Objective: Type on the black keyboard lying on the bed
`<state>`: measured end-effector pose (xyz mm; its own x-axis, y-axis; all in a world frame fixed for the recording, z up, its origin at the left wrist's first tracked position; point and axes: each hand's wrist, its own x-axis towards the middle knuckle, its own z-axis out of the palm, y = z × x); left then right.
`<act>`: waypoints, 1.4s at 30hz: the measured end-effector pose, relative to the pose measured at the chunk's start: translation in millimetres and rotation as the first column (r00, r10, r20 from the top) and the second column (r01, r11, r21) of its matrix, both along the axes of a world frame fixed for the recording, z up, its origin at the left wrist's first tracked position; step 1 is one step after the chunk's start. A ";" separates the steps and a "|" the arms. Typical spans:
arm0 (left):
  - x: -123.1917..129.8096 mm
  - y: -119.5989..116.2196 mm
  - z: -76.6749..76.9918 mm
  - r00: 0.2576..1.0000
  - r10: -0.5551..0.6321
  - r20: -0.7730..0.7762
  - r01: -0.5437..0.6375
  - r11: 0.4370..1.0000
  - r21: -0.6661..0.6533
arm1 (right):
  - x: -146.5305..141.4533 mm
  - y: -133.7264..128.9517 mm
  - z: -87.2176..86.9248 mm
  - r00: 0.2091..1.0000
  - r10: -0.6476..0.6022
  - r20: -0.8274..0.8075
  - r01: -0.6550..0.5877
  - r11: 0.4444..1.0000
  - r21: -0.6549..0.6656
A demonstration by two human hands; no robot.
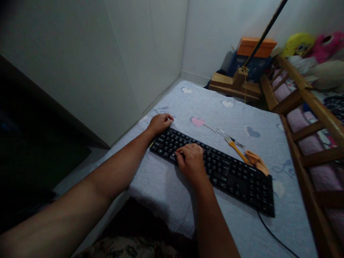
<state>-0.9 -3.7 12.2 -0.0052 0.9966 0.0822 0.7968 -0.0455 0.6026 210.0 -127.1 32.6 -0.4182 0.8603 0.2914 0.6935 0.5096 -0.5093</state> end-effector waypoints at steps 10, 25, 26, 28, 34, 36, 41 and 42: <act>-0.8 1.7 -2.1 1.000 0.004 -0.003 -0.004 1.000 -0.004 | -1.9 -3.1 2.6 1.000 -0.003 -0.004 0.003 1.000 -0.003; -1.1 3.6 -4.7 1.000 0.003 -0.008 -0.003 1.000 0.008 | 4.4 0.0 1.8 1.000 0.007 -0.001 -0.008 0.999 -0.032; -1.2 3.7 -5.1 1.000 0.002 -0.009 -0.002 1.000 0.010 | 3.4 0.0 1.2 1.000 0.011 -0.003 -0.011 0.999 -0.032; -1.2 3.8 -5.7 1.000 0.001 -0.006 -0.001 1.000 0.018 | 1.2 -0.3 0.5 1.000 0.011 -0.007 -0.012 1.000 -0.026; -0.7 2.9 -5.0 1.000 0.001 0.009 -0.002 1.000 0.024 | 1.4 -1.5 2.2 1.000 0.008 -0.013 -0.008 1.000 -0.024; -0.6 2.7 -4.4 1.000 0.003 0.006 -0.003 1.000 0.019 | 4.2 -1.2 3.0 1.000 0.005 -0.007 -0.005 0.999 -0.031; -0.6 2.0 -3.9 1.000 0.002 -0.005 -0.002 1.000 0.007 | 12.2 -1.0 5.9 1.000 0.004 0.009 -0.003 0.999 -0.037; -0.5 1.9 -3.8 1.000 0.002 -0.007 -0.002 1.000 0.006 | 13.8 -1.1 6.7 1.000 0.006 0.014 -0.005 0.999 -0.043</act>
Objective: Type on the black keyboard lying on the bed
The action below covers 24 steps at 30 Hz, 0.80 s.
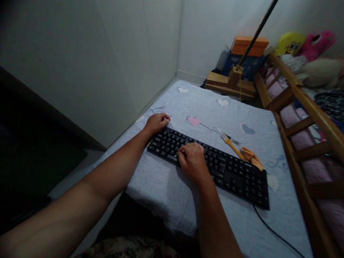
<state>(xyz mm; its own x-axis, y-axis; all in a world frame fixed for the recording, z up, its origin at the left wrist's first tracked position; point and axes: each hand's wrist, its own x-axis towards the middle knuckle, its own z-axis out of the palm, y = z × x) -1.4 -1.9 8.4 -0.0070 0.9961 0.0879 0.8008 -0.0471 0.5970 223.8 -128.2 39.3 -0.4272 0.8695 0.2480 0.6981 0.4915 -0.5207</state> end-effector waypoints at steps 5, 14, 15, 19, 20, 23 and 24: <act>0.6 -1.4 2.0 1.000 0.005 -0.002 -0.005 1.000 -0.005 | 8.3 -0.2 2.8 1.000 0.005 0.021 -0.004 1.000 -0.026; 1.1 -2.6 3.6 1.000 0.002 -0.001 -0.002 1.000 -0.007 | 16.5 -1.6 14.2 0.995 0.052 0.085 -0.045 0.996 -0.077; 1.2 -2.4 3.5 1.000 0.001 -0.001 -0.001 1.000 -0.007 | 17.6 -1.9 15.7 0.994 0.052 0.091 -0.044 0.995 -0.085; 1.6 -1.5 3.2 1.000 0.001 -0.012 -0.001 1.000 -0.015 | 22.0 -2.5 17.3 0.995 0.049 0.091 -0.040 0.995 -0.092; 1.6 -1.5 3.2 1.000 0.001 -0.016 -0.002 1.000 -0.018 | 22.5 -2.6 16.5 0.995 0.048 0.086 -0.041 0.995 -0.087; 1.4 -1.5 3.2 1.000 0.001 -0.018 -0.001 1.000 -0.021 | 21.4 -2.6 12.4 0.997 0.038 0.065 -0.034 0.997 -0.067; 1.3 -1.6 3.2 1.000 0.000 -0.015 0.000 1.000 -0.019 | 20.3 -2.5 10.8 0.998 0.034 0.055 -0.030 0.998 -0.060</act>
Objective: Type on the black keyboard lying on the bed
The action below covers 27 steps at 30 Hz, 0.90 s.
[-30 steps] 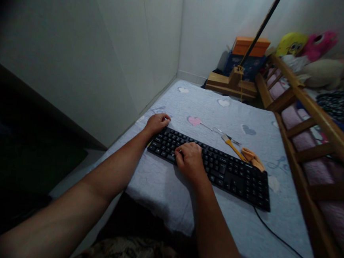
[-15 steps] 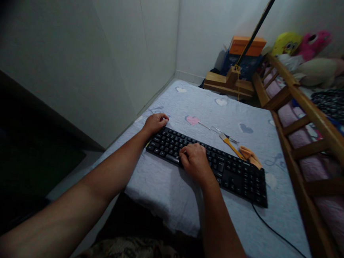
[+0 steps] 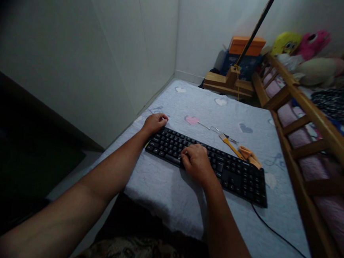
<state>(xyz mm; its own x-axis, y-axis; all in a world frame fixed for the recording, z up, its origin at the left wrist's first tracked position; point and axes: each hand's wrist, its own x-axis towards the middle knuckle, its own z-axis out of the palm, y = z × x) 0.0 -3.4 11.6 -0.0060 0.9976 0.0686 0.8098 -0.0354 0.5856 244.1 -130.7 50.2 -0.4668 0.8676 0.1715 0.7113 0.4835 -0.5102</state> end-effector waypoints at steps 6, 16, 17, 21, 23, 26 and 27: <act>0.2 0.2 0.0 1.000 0.004 0.009 -0.004 1.000 0.008 | -8.4 0.6 -6.3 0.999 0.004 -0.046 -0.003 1.000 0.025; -0.3 1.7 -2.3 1.000 0.000 0.011 0.000 1.000 0.024 | -22.1 2.9 -9.3 0.998 0.032 -0.056 -0.031 0.999 0.028; -0.4 2.1 -2.8 1.000 -0.001 0.009 0.001 1.000 0.025 | -23.1 3.2 -9.6 0.998 0.038 -0.054 -0.036 0.999 0.028; -0.9 2.7 -3.7 1.000 0.005 -0.002 -0.005 1.000 0.017 | -27.1 3.9 -11.6 0.996 0.059 -0.062 -0.057 0.998 0.039; -1.0 2.3 -3.4 1.000 0.002 -0.001 -0.002 1.000 0.017 | -28.6 3.9 -12.9 0.996 0.059 -0.067 -0.056 0.997 0.045; -1.1 1.9 -3.2 1.000 -0.001 0.006 0.001 1.000 0.020 | -28.9 3.3 -14.2 0.996 0.056 -0.067 -0.053 0.997 0.050; -1.2 2.0 -3.4 1.000 -0.001 0.008 0.001 1.000 0.021 | -28.3 3.1 -14.3 0.996 0.053 -0.068 -0.050 0.997 0.052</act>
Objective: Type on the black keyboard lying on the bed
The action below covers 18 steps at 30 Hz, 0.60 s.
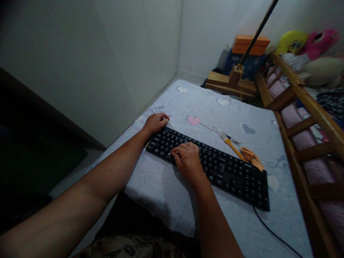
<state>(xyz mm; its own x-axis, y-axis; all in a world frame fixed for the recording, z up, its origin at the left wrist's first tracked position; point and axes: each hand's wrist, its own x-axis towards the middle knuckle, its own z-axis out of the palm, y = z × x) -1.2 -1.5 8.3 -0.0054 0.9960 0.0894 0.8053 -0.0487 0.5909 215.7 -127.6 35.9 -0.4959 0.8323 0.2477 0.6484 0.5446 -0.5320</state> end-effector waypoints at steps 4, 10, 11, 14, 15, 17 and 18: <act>-0.1 0.4 -0.8 1.000 -0.005 0.007 0.005 1.000 0.005 | 6.0 -0.9 1.2 1.000 -0.020 -0.011 0.020 1.000 0.003; 1.5 -1.7 2.6 1.000 0.002 0.004 -0.002 1.000 -0.006 | 17.6 -3.2 3.8 0.998 -0.056 -0.027 0.055 0.998 -0.010; 1.6 -2.1 3.3 1.000 0.002 0.003 -0.002 1.000 -0.007 | 19.0 -3.7 3.9 0.998 -0.062 -0.029 0.062 0.998 -0.011; 1.5 -2.6 4.0 1.000 0.003 0.005 -0.003 1.000 -0.008 | 22.6 -5.0 4.0 0.996 -0.082 -0.041 0.082 0.997 -0.008; 1.4 -2.6 4.0 1.000 0.003 0.005 -0.003 1.000 -0.009 | 23.8 -5.3 3.9 0.995 -0.087 -0.047 0.086 0.996 -0.008; 1.3 -2.5 3.9 1.000 0.002 0.003 -0.001 1.000 -0.011 | 26.4 -5.5 3.9 0.994 -0.089 -0.057 0.089 0.996 -0.009; 1.3 -2.6 4.0 1.000 0.002 0.000 -0.002 1.000 -0.012 | 27.8 -5.6 4.0 0.994 -0.092 -0.059 0.091 0.996 -0.011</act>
